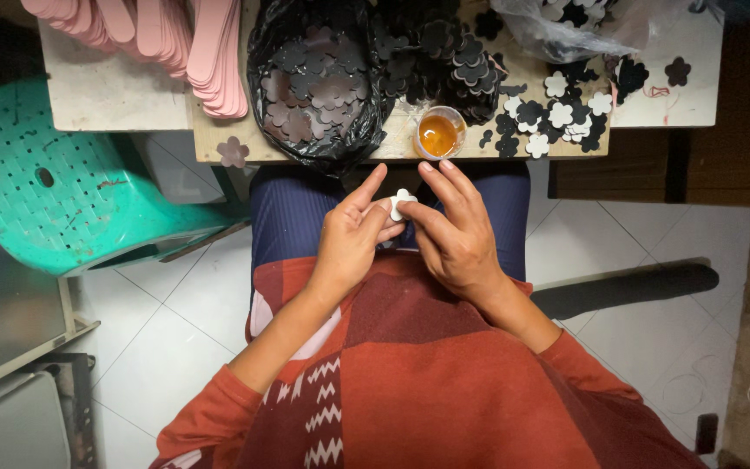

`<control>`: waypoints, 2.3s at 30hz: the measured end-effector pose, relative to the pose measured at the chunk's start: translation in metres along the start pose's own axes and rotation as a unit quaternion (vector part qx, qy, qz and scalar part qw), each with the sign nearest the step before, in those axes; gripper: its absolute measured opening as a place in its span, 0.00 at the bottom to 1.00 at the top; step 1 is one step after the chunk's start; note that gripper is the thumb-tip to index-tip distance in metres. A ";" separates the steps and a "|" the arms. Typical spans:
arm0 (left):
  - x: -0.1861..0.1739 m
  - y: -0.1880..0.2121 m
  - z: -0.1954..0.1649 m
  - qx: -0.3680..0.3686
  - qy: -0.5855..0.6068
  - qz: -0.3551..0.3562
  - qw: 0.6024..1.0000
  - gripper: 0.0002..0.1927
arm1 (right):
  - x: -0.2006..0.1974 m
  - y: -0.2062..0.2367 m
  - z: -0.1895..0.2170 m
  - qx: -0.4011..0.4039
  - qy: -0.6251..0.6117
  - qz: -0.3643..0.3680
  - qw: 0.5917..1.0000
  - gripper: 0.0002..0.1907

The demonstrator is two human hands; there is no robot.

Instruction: The person sits on the floor and repeatedly picks up small black and white flower-shaped craft pieces, pressing them together by hand. The person handles the pieces one at a time, alternating between black and white items, and places the assembled pairs on the table.

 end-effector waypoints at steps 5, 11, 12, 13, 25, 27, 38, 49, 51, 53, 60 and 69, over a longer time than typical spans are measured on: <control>-0.002 -0.001 0.002 -0.011 0.006 -0.003 1.000 0.30 | -0.001 0.002 0.000 -0.019 0.018 0.018 0.999 0.18; -0.001 -0.001 0.005 -0.010 -0.015 -0.001 1.000 0.29 | -0.003 0.002 -0.002 -0.010 0.031 0.012 0.999 0.17; -0.001 -0.001 0.006 -0.013 -0.023 -0.003 1.000 0.29 | -0.002 0.002 -0.002 -0.012 0.032 0.011 0.999 0.17; -0.001 -0.002 0.007 -0.016 -0.031 -0.006 0.999 0.29 | -0.002 0.002 -0.002 -0.016 0.029 0.015 0.999 0.17; -0.010 -0.009 0.020 -0.008 -0.025 0.001 1.000 0.29 | -0.020 0.020 -0.032 0.128 -0.341 -0.098 0.926 0.16; -0.012 -0.009 0.022 -0.025 -0.038 0.001 0.999 0.29 | -0.018 0.013 -0.037 0.111 -0.349 -0.098 0.925 0.19; -0.015 0.001 0.015 -0.071 0.020 0.021 0.997 0.31 | 0.003 0.006 -0.013 0.049 -0.189 -0.087 0.977 0.30; -0.029 0.000 0.006 -0.084 -0.037 0.012 0.996 0.27 | 0.016 0.003 -0.008 0.082 -0.210 -0.083 0.971 0.29; -0.039 -0.014 -0.016 0.025 -0.111 -0.014 0.993 0.16 | 0.017 0.004 -0.008 0.097 -0.208 -0.096 0.969 0.29; -0.057 -0.026 -0.039 0.083 -0.267 -0.085 0.956 0.12 | 0.018 0.005 -0.011 0.126 -0.238 -0.110 0.957 0.30; -0.092 -0.080 -0.116 0.259 -0.556 -0.260 0.746 0.12 | 0.017 0.011 -0.012 0.183 -0.261 -0.125 0.940 0.29; -0.100 -0.099 -0.105 0.179 -0.584 -0.279 0.741 0.17 | 0.013 0.011 -0.014 0.213 -0.254 -0.115 0.937 0.29</control>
Point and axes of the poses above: each hand's wrist, its own y-axis away from the middle knuckle, its own x-axis out of the palm, z = x × y, the point moved 5 cm from there along -y, towards the middle knuckle, and after that the axes turned 7 degrees about -y, right-handed, at the moved point
